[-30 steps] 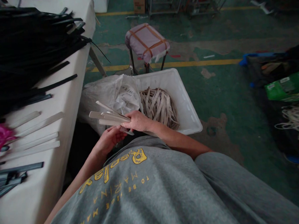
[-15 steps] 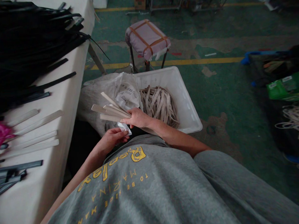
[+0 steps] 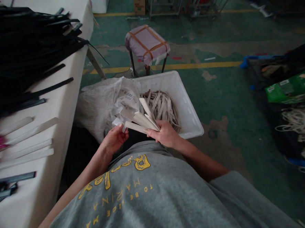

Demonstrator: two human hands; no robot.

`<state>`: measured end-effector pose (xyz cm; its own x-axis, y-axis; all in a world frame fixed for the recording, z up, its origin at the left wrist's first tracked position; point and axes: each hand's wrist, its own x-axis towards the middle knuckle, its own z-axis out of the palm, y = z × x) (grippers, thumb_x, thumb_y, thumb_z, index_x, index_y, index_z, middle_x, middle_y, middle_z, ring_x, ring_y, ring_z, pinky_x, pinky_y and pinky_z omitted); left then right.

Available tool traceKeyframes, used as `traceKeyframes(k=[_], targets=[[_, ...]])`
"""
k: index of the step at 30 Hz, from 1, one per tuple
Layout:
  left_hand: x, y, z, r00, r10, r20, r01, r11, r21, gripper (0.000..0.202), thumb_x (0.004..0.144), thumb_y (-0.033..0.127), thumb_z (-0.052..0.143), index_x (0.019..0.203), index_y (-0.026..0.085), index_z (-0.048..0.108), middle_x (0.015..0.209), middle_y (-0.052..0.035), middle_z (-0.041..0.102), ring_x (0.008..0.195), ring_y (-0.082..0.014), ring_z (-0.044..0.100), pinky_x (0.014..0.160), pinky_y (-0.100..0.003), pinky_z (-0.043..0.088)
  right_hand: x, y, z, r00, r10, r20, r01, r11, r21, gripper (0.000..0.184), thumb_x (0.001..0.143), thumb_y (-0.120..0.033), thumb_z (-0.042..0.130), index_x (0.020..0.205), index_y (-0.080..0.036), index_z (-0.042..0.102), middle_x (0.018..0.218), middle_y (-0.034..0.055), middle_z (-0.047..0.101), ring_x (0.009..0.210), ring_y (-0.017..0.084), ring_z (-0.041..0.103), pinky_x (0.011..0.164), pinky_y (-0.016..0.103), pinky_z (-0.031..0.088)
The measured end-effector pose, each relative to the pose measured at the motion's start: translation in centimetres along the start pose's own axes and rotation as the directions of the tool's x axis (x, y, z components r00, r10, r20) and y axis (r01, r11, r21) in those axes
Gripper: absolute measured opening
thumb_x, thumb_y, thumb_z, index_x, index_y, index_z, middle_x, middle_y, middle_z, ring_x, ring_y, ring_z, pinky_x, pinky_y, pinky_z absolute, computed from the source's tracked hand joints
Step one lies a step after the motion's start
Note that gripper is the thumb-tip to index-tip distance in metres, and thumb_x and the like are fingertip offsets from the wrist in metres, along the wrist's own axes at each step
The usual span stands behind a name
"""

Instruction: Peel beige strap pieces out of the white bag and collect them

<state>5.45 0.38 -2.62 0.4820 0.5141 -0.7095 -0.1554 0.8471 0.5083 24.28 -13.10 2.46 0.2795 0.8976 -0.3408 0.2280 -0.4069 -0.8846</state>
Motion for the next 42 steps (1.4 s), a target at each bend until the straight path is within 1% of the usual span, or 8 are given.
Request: traceKeyframes(k=[4,11,17,24,28,34,38,42], targets=[[0.0,-0.5,0.4,0.999,-0.034,-0.039,0.033,0.999,-0.035,0.013,0.085,0.022,0.073,0.079,0.015,0.064,0.070,-0.0013,0.070,0.057,-0.0090,0.065,0.057,-0.019,0.054,-1.4,0.7,-0.3,0.999,0.038,0.024,-0.037,0.998,-0.042,0.034,0.081,-0.045,0.064,0.067,-0.014,0.063,0.056,0.0022,0.062,0.039,0.009,0.051,0.038,0.020,0.039],[-0.4,-1.2,0.7,1.000,-0.013,0.006,0.013,1.000,-0.001,0.017,0.079,0.024,0.079,0.079,0.015,0.065,0.074,-0.0012,0.072,0.061,-0.0093,0.066,0.060,-0.020,0.055,-0.8,1.5,0.2,0.998,0.051,0.043,-0.047,0.994,-0.096,0.026,0.081,-0.039,0.064,0.073,-0.015,0.067,0.056,0.0003,0.061,0.041,0.011,0.052,0.041,0.021,0.038],[-0.4,-1.4,0.6,1.000,0.012,-0.002,-0.012,1.000,0.021,0.024,0.073,0.026,0.084,0.076,0.015,0.063,0.074,-0.0009,0.071,0.063,-0.0096,0.066,0.062,-0.021,0.054,-0.8,1.2,0.3,1.000,0.004,0.005,-0.003,0.988,-0.157,0.022,0.081,-0.035,0.063,0.075,-0.015,0.071,0.054,0.0000,0.061,0.047,0.013,0.054,0.047,0.023,0.038],[-0.5,-1.7,1.0,0.999,0.047,-0.026,-0.047,0.999,0.015,0.025,0.068,0.024,0.087,0.077,0.015,0.066,0.068,0.0005,0.069,0.062,-0.0097,0.065,0.062,-0.021,0.053,-0.4,1.3,0.5,0.998,-0.024,-0.050,0.014,0.980,-0.201,0.020,0.081,-0.032,0.062,0.072,-0.016,0.070,0.055,0.0008,0.062,0.051,0.015,0.056,0.050,0.024,0.038],[-0.6,-2.0,1.2,0.997,0.061,-0.045,-0.059,0.998,0.026,0.027,0.064,0.023,0.089,0.074,0.014,0.066,0.067,-0.0009,0.070,0.064,-0.0109,0.067,0.062,-0.020,0.053,-0.6,1.3,0.5,0.997,-0.032,-0.072,0.016,0.977,-0.215,0.020,0.082,-0.031,0.062,0.072,-0.016,0.069,0.057,0.0017,0.064,0.051,0.015,0.056,0.050,0.024,0.038],[-0.7,-2.0,1.5,0.999,0.031,-0.008,-0.031,0.997,0.068,0.027,0.065,0.025,0.089,0.074,0.013,0.066,0.065,-0.0015,0.070,0.062,-0.0109,0.067,0.060,-0.020,0.054,-0.6,1.3,1.0,0.996,-0.053,-0.072,0.036,0.976,-0.215,0.021,0.082,-0.032,0.062,0.070,-0.017,0.068,0.050,-0.0005,0.059,0.049,0.014,0.054,0.050,0.024,0.036],[-0.9,-1.6,1.6,1.000,0.025,0.000,-0.025,0.997,0.068,0.027,0.068,0.026,0.087,0.070,0.015,0.062,0.065,-0.0006,0.069,0.062,-0.0108,0.067,0.061,-0.020,0.054,-0.3,1.2,0.8,0.994,-0.084,-0.068,0.067,0.973,-0.223,0.023,0.082,-0.035,0.061,0.067,-0.018,0.064,0.053,0.0000,0.060,0.051,0.014,0.054,0.051,0.024,0.036],[-1.2,-1.7,1.5,0.998,0.031,0.045,-0.034,0.996,0.077,0.030,0.068,0.033,0.087,0.074,0.016,0.063,0.068,0.0002,0.069,0.062,-0.0106,0.067,0.062,-0.021,0.054,-0.5,1.0,0.4,0.995,-0.091,-0.032,0.082,0.970,-0.230,0.021,0.082,-0.032,0.060,0.071,-0.017,0.067,0.057,-0.0002,0.060,0.056,0.015,0.056,0.054,0.023,0.037]])
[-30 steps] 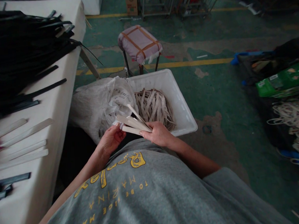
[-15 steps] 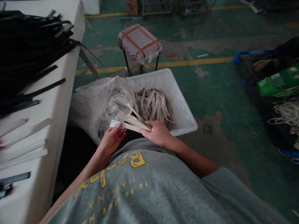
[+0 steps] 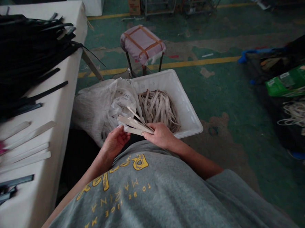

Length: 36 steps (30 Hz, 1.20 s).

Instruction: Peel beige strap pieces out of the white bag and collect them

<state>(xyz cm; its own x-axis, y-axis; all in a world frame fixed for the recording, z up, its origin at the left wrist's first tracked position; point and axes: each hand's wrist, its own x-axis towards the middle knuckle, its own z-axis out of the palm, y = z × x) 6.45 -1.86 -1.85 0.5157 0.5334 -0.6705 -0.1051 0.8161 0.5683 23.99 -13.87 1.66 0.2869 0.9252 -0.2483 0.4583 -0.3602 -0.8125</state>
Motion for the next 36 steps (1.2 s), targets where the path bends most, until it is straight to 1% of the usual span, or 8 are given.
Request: traceKeyframes(k=[7,15,20,23,26,29,32,36], targets=[[0.0,-0.6,0.0,0.984,0.176,-0.021,-0.176,0.984,-0.005,0.043,0.054,0.028,0.094,0.086,0.017,0.068,0.078,0.0027,0.072,0.065,-0.0077,0.065,0.063,-0.019,0.052,-0.3,-0.1,0.2,1.000,-0.031,0.001,0.031,0.998,-0.051,0.022,0.081,-0.035,0.061,0.072,-0.016,0.068,0.061,-0.0005,0.060,0.060,0.014,0.054,0.055,0.024,0.035],[-0.5,-0.9,0.5,0.998,0.067,-0.002,-0.067,0.998,0.019,0.038,0.059,0.034,0.092,0.079,0.015,0.065,0.067,0.0015,0.067,0.061,-0.0093,0.064,0.061,-0.020,0.051,0.0,0.1,1.1,0.997,-0.041,-0.067,0.040,0.999,-0.018,0.022,0.082,-0.035,0.062,0.070,-0.017,0.068,0.062,0.0018,0.065,0.058,0.015,0.057,0.052,0.024,0.036],[-0.9,-1.2,1.5,0.995,0.051,0.087,-0.056,0.997,0.058,0.037,0.057,0.034,0.092,0.079,0.014,0.071,0.070,-0.0019,0.070,0.063,-0.0111,0.064,0.064,-0.022,0.051,0.9,0.0,1.7,0.999,0.018,-0.027,-0.014,0.990,0.142,0.029,0.087,-0.042,0.059,0.080,-0.016,0.070,0.066,0.0032,0.069,0.050,0.013,0.057,0.048,0.023,0.042],[-0.8,0.0,1.8,0.986,0.133,0.097,-0.140,0.987,0.075,0.036,0.056,0.037,0.092,0.075,0.014,0.072,0.067,-0.0021,0.070,0.063,-0.0115,0.063,0.065,-0.023,0.050,0.6,0.2,1.2,0.998,0.037,0.056,-0.051,0.964,0.262,0.036,0.088,-0.048,0.057,0.082,-0.015,0.070,0.071,0.0058,0.072,0.049,0.014,0.060,0.049,0.024,0.047],[-0.5,0.8,2.3,0.972,0.209,0.112,-0.219,0.971,0.092,0.036,0.057,0.039,0.091,0.073,0.014,0.072,0.068,-0.0032,0.070,0.064,-0.0119,0.062,0.066,-0.023,0.050,-0.3,0.9,0.6,0.996,0.065,0.060,-0.080,0.955,0.286,0.036,0.087,-0.049,0.058,0.077,-0.015,0.068,0.069,0.0066,0.072,0.050,0.015,0.063,0.051,0.025,0.050],[-0.2,0.4,4.0,0.962,0.191,0.195,-0.220,0.966,0.137,0.036,0.056,0.041,0.092,0.068,0.014,0.071,0.064,-0.0028,0.068,0.060,-0.0116,0.060,0.063,-0.024,0.048,-0.9,1.2,0.2,0.995,0.093,-0.039,-0.078,0.953,0.294,0.037,0.087,-0.051,0.059,0.076,-0.016,0.068,0.067,0.0065,0.071,0.049,0.015,0.063,0.049,0.026,0.049],[-0.2,0.4,6.7,0.924,0.168,0.343,-0.237,0.956,0.171,0.037,0.058,0.044,0.091,0.061,0.015,0.067,0.058,-0.0016,0.064,0.055,-0.0130,0.058,0.059,-0.027,0.047,-1.2,0.8,-0.5,0.979,0.100,-0.176,-0.033,0.936,0.350,0.038,0.087,-0.053,0.060,0.079,-0.017,0.069,0.068,0.0077,0.071,0.051,0.018,0.064,0.050,0.029,0.052],[-0.7,3.3,10.2,0.848,0.219,0.483,-0.362,0.905,0.225,0.034,0.062,0.046,0.088,0.064,0.017,0.070,0.060,-0.0010,0.066,0.053,-0.0138,0.058,0.056,-0.027,0.047,-2.5,0.3,-1.9,0.954,0.109,-0.279,0.029,0.893,0.449,0.033,0.088,-0.051,0.062,0.091,-0.019,0.070,0.075,0.0085,0.074,0.055,0.020,0.067,0.054,0.032,0.057]])
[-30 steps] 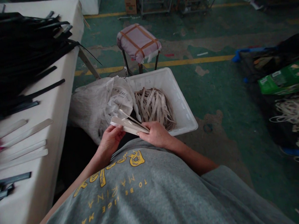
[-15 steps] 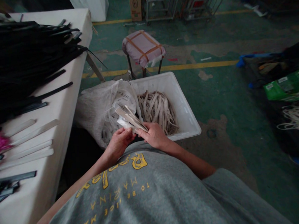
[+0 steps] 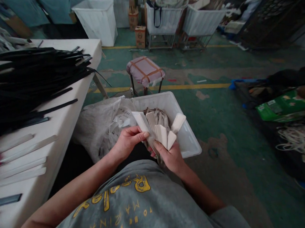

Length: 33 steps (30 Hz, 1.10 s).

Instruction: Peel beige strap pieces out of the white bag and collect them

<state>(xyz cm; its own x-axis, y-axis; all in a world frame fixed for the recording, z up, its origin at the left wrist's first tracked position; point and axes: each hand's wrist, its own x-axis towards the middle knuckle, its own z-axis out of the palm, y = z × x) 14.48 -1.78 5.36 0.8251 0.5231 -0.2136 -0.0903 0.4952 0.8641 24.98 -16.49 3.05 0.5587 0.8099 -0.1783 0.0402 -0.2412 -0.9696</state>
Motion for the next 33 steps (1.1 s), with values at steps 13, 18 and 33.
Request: traceKeyframes(k=[13,18,33], targets=[[2.4,-0.8,2.1,0.999,0.006,0.046,-0.004,0.999,-0.051,0.040,0.060,0.049,0.089,0.067,0.016,0.067,0.060,0.0009,0.065,0.050,-0.0112,0.056,0.051,-0.025,0.045,-0.9,0.1,-1.1,0.971,-0.067,-0.230,0.073,0.997,0.016,0.032,0.084,-0.049,0.067,0.082,-0.017,0.070,0.066,0.0063,0.075,0.052,0.020,0.070,0.051,0.030,0.059],[2.9,-2.2,1.0,0.999,-0.054,0.004,0.054,0.998,-0.025,0.041,0.055,0.048,0.091,0.064,0.014,0.069,0.058,0.0002,0.063,0.053,-0.0103,0.053,0.054,-0.024,0.043,0.0,1.1,-0.4,0.979,0.005,-0.206,-0.009,1.000,-0.017,0.041,0.081,-0.056,0.067,0.071,-0.017,0.071,0.062,0.0084,0.074,0.050,0.021,0.070,0.050,0.029,0.058],[3.0,-5.1,-1.3,0.993,-0.111,-0.032,0.110,0.994,-0.021,0.045,0.057,0.055,0.086,0.066,0.016,0.067,0.055,0.0007,0.059,0.048,-0.0123,0.051,0.050,-0.027,0.041,1.8,2.9,1.4,0.976,0.084,-0.203,-0.093,0.995,-0.033,0.050,0.077,-0.065,0.067,0.072,-0.016,0.075,0.065,0.0114,0.075,0.057,0.025,0.073,0.058,0.033,0.059]])
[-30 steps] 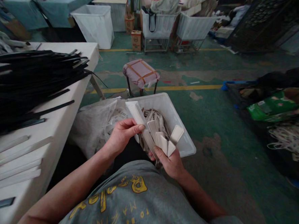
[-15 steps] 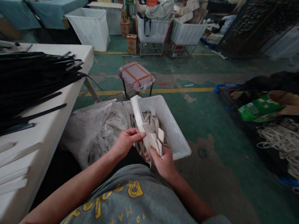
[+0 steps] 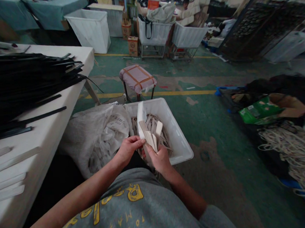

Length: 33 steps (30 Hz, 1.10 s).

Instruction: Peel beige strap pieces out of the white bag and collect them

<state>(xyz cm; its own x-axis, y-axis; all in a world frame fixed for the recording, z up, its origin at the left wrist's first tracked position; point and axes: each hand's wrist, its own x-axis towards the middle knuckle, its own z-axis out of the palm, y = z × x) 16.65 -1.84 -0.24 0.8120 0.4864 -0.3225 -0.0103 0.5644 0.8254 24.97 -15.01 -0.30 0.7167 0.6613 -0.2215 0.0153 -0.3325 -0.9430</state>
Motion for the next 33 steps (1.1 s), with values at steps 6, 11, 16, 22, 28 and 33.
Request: traceKeyframes(k=[6,11,16,22,28,33], targets=[[1.0,1.3,-2.0,0.972,0.120,-0.202,-0.116,0.993,0.031,0.041,0.052,0.047,0.091,0.063,0.015,0.067,0.059,0.0017,0.060,0.058,-0.0093,0.051,0.059,-0.023,0.041,-0.7,0.9,0.4,0.990,0.064,0.122,-0.066,0.998,0.006,0.047,0.079,-0.061,0.066,0.076,-0.015,0.075,0.069,0.0125,0.076,0.058,0.025,0.073,0.054,0.032,0.059],[0.1,-0.2,-0.9,0.997,0.018,-0.071,-0.019,1.000,-0.010,0.043,0.056,0.051,0.088,0.064,0.014,0.066,0.058,0.0005,0.060,0.053,-0.0110,0.051,0.053,-0.025,0.041,0.4,0.3,0.6,0.999,0.024,0.022,-0.024,1.000,-0.018,0.049,0.077,-0.065,0.066,0.072,-0.016,0.075,0.068,0.0121,0.076,0.060,0.025,0.074,0.058,0.033,0.060],[0.9,1.0,-1.5,0.979,0.065,-0.192,-0.070,0.997,-0.022,0.040,0.051,0.046,0.091,0.064,0.015,0.068,0.062,0.0004,0.063,0.058,-0.0103,0.054,0.060,-0.023,0.045,0.1,0.6,0.6,0.990,0.056,0.127,-0.060,0.998,0.027,0.052,0.077,-0.065,0.066,0.079,-0.014,0.076,0.072,0.0124,0.077,0.063,0.026,0.075,0.060,0.033,0.060],[0.5,0.0,-1.3,0.994,0.012,-0.112,-0.016,0.999,-0.035,0.040,0.054,0.046,0.090,0.064,0.015,0.066,0.059,0.0006,0.062,0.053,-0.0105,0.053,0.056,-0.025,0.044,0.4,0.2,0.8,0.998,0.033,0.059,-0.032,0.999,-0.008,0.044,0.080,-0.058,0.066,0.075,-0.015,0.075,0.067,0.0110,0.075,0.059,0.024,0.073,0.056,0.031,0.059],[1.1,1.0,-1.8,0.979,0.075,-0.188,-0.082,0.996,-0.034,0.040,0.053,0.045,0.091,0.064,0.015,0.067,0.061,0.0014,0.063,0.057,-0.0097,0.055,0.060,-0.023,0.046,0.8,0.3,0.9,0.991,0.037,0.132,-0.041,0.999,0.025,0.044,0.079,-0.058,0.067,0.078,-0.015,0.076,0.071,0.0105,0.077,0.062,0.024,0.074,0.058,0.031,0.059],[1.0,1.3,-2.2,0.976,0.062,-0.209,-0.070,0.997,-0.029,0.040,0.052,0.044,0.092,0.067,0.014,0.069,0.066,0.0005,0.065,0.062,-0.0096,0.056,0.064,-0.022,0.045,-0.1,0.7,1.3,0.986,0.095,0.138,-0.101,0.994,0.041,0.039,0.078,-0.055,0.069,0.078,-0.017,0.074,0.070,0.0098,0.076,0.060,0.024,0.073,0.056,0.033,0.060]])
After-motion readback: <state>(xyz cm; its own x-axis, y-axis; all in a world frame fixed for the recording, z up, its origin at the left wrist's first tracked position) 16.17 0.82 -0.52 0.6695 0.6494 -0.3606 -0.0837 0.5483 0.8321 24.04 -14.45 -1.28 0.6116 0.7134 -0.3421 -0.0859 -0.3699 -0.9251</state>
